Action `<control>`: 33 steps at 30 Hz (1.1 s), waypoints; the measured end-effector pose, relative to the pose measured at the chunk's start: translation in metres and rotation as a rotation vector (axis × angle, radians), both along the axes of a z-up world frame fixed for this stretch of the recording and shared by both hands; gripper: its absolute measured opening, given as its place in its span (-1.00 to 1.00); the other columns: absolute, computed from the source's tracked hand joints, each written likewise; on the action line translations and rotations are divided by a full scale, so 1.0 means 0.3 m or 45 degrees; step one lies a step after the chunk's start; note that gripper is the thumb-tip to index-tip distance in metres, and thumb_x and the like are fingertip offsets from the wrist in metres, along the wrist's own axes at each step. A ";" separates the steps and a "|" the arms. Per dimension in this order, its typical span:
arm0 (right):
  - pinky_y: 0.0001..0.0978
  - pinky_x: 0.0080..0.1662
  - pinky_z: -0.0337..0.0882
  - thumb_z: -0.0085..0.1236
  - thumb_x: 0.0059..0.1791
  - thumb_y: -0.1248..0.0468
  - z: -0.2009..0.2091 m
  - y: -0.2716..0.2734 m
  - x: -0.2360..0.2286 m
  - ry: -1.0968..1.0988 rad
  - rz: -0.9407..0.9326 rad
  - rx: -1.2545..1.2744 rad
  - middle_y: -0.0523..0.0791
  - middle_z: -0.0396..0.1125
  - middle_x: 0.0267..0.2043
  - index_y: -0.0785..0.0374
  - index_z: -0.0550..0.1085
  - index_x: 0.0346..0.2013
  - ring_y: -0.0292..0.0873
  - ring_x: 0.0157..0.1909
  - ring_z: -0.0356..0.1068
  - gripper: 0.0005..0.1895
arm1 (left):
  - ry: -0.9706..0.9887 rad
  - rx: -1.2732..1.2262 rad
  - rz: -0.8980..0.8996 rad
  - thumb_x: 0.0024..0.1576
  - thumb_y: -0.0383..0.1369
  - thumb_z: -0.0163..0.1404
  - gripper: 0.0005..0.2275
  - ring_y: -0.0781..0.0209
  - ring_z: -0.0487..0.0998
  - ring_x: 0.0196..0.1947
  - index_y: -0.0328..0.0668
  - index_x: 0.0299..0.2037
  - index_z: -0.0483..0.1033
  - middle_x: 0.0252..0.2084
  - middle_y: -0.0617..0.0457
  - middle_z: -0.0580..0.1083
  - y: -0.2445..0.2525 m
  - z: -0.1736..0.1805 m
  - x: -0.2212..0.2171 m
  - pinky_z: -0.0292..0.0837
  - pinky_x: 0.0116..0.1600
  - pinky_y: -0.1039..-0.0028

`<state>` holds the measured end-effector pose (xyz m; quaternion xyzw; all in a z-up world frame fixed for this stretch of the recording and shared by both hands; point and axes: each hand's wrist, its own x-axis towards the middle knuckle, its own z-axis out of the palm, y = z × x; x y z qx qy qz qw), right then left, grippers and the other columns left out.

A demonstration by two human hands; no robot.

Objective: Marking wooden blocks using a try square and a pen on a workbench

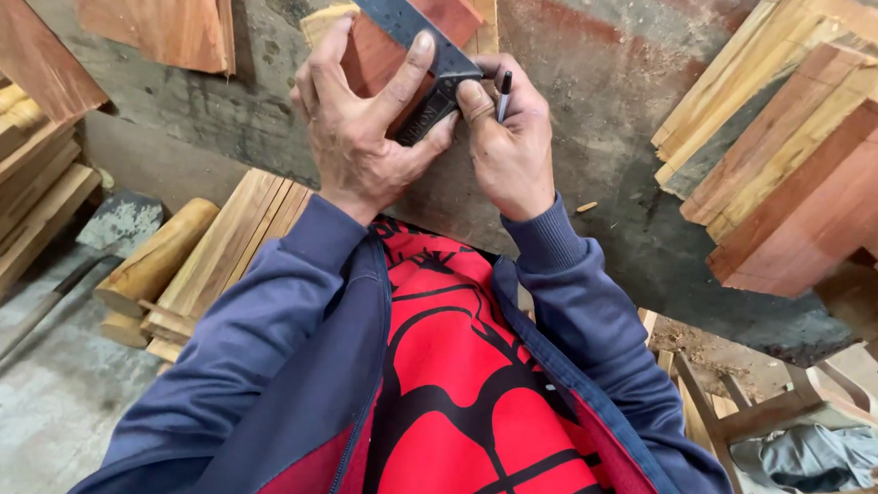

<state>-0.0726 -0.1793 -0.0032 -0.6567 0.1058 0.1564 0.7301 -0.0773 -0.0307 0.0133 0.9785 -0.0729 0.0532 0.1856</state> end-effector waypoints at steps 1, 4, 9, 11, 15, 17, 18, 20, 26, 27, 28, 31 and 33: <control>-0.61 -0.27 0.16 -0.13 -0.01 0.30 0.002 0.003 -0.003 0.015 0.001 0.006 -0.28 0.16 -0.42 0.20 0.32 -0.25 -0.44 -0.39 0.09 -0.92 | 0.015 0.006 0.001 -0.03 0.05 0.24 -0.51 -0.13 0.34 0.04 0.33 0.08 0.36 0.10 -0.22 0.18 0.003 0.002 -0.004 0.23 0.04 0.15; -0.61 -0.31 0.15 -0.13 0.00 0.28 0.007 0.000 0.005 0.037 -0.005 0.009 -0.29 0.16 -0.45 0.18 0.31 -0.24 -0.45 -0.42 0.07 -0.92 | 0.032 0.040 -0.006 -0.02 0.08 0.23 -0.50 -0.13 0.34 0.05 0.33 0.09 0.35 0.11 -0.22 0.17 0.003 -0.001 0.003 0.25 0.06 0.13; -0.60 -0.28 0.16 -0.14 0.01 0.26 0.015 -0.003 0.009 -0.008 0.018 0.014 -0.27 0.14 -0.43 0.20 0.31 -0.23 -0.43 -0.41 0.06 -0.90 | 0.050 0.021 -0.009 -0.01 0.06 0.27 -0.48 -0.15 0.30 0.11 0.34 0.11 0.33 0.12 -0.23 0.14 0.007 -0.003 -0.001 0.24 0.09 0.11; -0.59 -0.26 0.18 -0.14 0.01 0.26 0.019 -0.002 0.006 -0.008 0.013 0.042 -0.26 0.15 -0.40 0.20 0.30 -0.22 -0.42 -0.38 0.09 -0.89 | 0.078 0.011 -0.006 0.00 0.05 0.26 -0.48 -0.15 0.28 0.13 0.32 0.11 0.33 0.13 -0.21 0.13 0.008 -0.002 -0.007 0.24 0.12 0.10; -0.56 -0.17 0.21 -0.15 0.01 0.27 0.019 -0.003 0.015 -0.061 0.018 0.023 -0.22 0.19 -0.32 0.21 0.30 -0.22 -0.38 -0.28 0.15 -0.89 | 0.075 0.011 0.005 -0.01 0.04 0.27 -0.49 -0.14 0.26 0.13 0.31 0.10 0.35 0.13 -0.19 0.12 0.007 -0.005 -0.002 0.22 0.13 0.09; -0.55 -0.17 0.21 -0.16 0.01 0.25 0.021 -0.007 0.017 -0.068 0.028 0.009 -0.22 0.18 -0.32 0.21 0.30 -0.22 -0.38 -0.28 0.15 -0.88 | 0.076 0.009 0.008 -0.01 0.03 0.27 -0.50 -0.13 0.26 0.14 0.31 0.10 0.36 0.13 -0.19 0.11 0.006 -0.006 -0.001 0.22 0.14 0.09; -0.55 -0.17 0.21 -0.16 0.01 0.23 0.023 -0.008 0.019 -0.076 0.042 -0.003 -0.23 0.18 -0.33 0.21 0.30 -0.22 -0.37 -0.28 0.15 -0.86 | 0.075 0.010 0.013 -0.01 0.03 0.28 -0.50 -0.13 0.25 0.14 0.30 0.09 0.37 0.13 -0.19 0.11 0.006 -0.006 0.000 0.21 0.14 0.09; -0.56 -0.19 0.21 -0.15 0.01 0.23 0.020 -0.007 0.016 -0.058 0.037 0.009 -0.23 0.19 -0.34 0.21 0.30 -0.21 -0.39 -0.30 0.15 -0.87 | 0.077 0.012 0.007 -0.01 0.03 0.28 -0.49 -0.13 0.25 0.14 0.30 0.10 0.36 0.13 -0.20 0.11 0.007 -0.006 0.000 0.21 0.14 0.09; -0.57 -0.19 0.21 -0.15 0.01 0.27 0.013 -0.005 0.017 -0.059 0.017 0.048 -0.24 0.19 -0.33 0.21 0.31 -0.21 -0.40 -0.30 0.14 -0.89 | 0.086 0.021 0.002 -0.01 0.03 0.30 -0.48 -0.14 0.26 0.14 0.31 0.11 0.35 0.13 -0.20 0.11 0.007 -0.005 0.002 0.23 0.14 0.09; -0.58 -0.19 0.20 -0.14 0.01 0.27 0.011 -0.004 0.013 -0.047 0.016 0.043 -0.25 0.18 -0.34 0.20 0.31 -0.21 -0.40 -0.31 0.13 -0.90 | 0.083 0.026 0.010 -0.02 0.03 0.31 -0.48 -0.14 0.27 0.13 0.31 0.10 0.36 0.13 -0.20 0.11 0.007 -0.005 -0.002 0.23 0.13 0.09; -0.58 -0.19 0.20 -0.14 0.01 0.27 0.012 -0.005 0.013 -0.050 0.014 0.041 -0.25 0.18 -0.34 0.20 0.31 -0.21 -0.40 -0.31 0.13 -0.90 | 0.080 0.024 0.008 -0.02 0.03 0.31 -0.48 -0.14 0.27 0.13 0.31 0.10 0.36 0.13 -0.20 0.11 0.006 -0.003 -0.001 0.23 0.13 0.09; -0.59 -0.25 0.18 -0.14 0.02 0.23 0.017 -0.005 0.010 -0.028 0.028 0.053 -0.27 0.16 -0.39 0.20 0.31 -0.20 -0.42 -0.37 0.09 -0.86 | 0.097 0.029 0.009 0.00 0.05 0.26 -0.49 -0.13 0.27 0.14 0.30 0.10 0.35 0.13 -0.20 0.12 0.006 -0.001 -0.004 0.23 0.14 0.10; -0.59 -0.22 0.21 -0.15 0.01 0.27 0.017 -0.004 0.014 -0.023 0.005 0.077 -0.26 0.18 -0.36 0.21 0.31 -0.21 -0.42 -0.34 0.13 -0.89 | 0.064 0.045 0.006 -0.01 0.05 0.28 -0.48 -0.14 0.28 0.13 0.31 0.10 0.34 0.13 -0.23 0.13 0.007 -0.010 -0.003 0.24 0.12 0.11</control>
